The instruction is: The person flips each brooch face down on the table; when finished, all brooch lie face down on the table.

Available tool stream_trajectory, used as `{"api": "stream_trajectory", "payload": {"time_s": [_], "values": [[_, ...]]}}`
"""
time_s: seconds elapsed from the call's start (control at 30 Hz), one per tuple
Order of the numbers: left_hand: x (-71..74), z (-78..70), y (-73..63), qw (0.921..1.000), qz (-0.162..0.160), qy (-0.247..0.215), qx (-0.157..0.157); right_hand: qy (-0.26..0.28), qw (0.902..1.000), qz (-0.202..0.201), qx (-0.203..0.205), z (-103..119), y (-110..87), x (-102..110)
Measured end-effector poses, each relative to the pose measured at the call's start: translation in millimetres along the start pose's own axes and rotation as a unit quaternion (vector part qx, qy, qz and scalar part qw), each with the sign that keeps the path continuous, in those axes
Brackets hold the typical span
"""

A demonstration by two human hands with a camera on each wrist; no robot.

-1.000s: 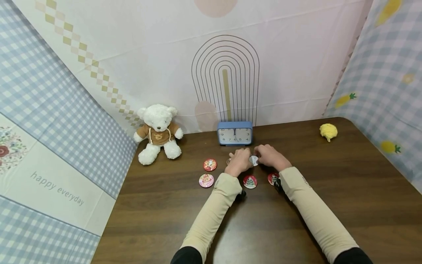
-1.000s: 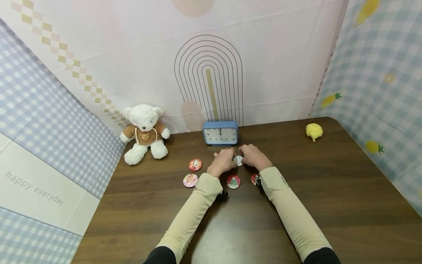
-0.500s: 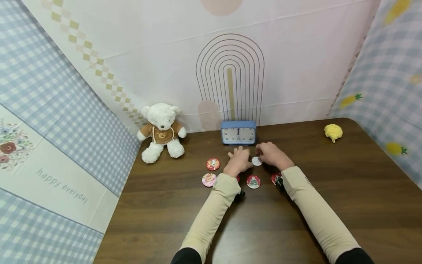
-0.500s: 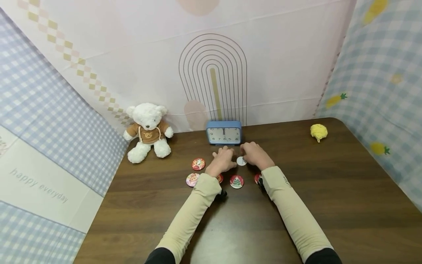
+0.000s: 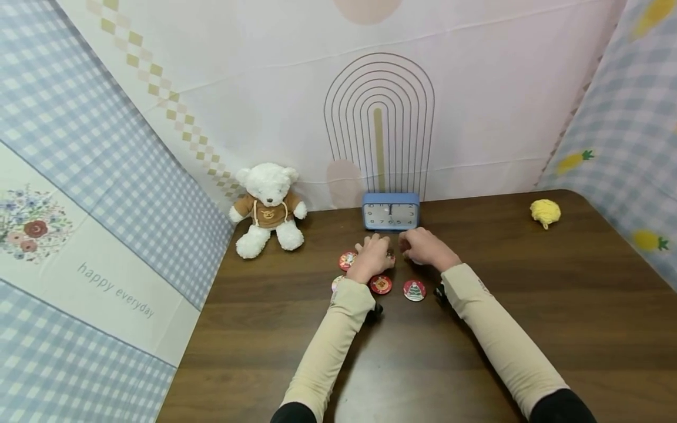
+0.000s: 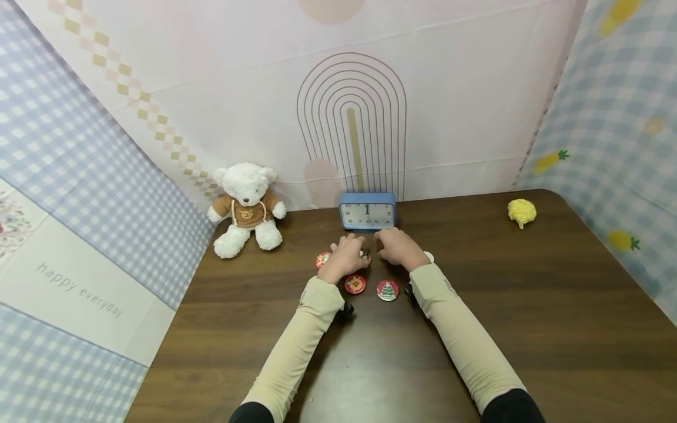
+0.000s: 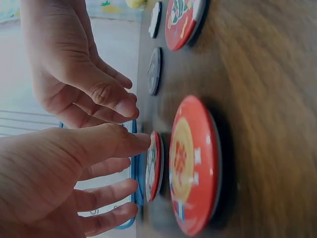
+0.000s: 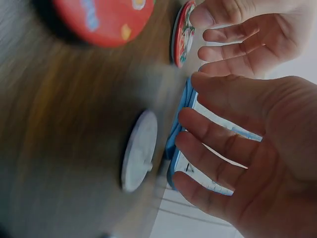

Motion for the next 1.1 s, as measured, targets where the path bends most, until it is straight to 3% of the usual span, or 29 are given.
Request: {"api": "stream_trajectory", "payload": {"time_s": [0.43, 0.67, 1.1], "values": [[-0.5, 17.2, -5.5, 0.9996, 0.024, -0.001, 0.012, 0.013, 0.9983, 0.039, 0.041, 24.8, 17.1, -18.6], [2.0, 20.3, -8.2, 1.0, 0.005, -0.005, -0.001, 0.009, 0.998, 0.042, 0.047, 28.8, 19.1, -23.1], [14.3, 19.0, -9.6, 0.9983, -0.021, -0.034, -0.042, 0.015, 0.9958, 0.054, 0.072, 27.8, 14.9, -11.7]]}}
Point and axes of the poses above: each hand's wrist, its own y-axis towards the middle knuckle, its own x-axis out of the back of the hand, z = x × y, the point moved 9 cm from there along y, towards the middle knuckle, and after that the axes turned 7 degrees about -y, right-handed, at the moved point
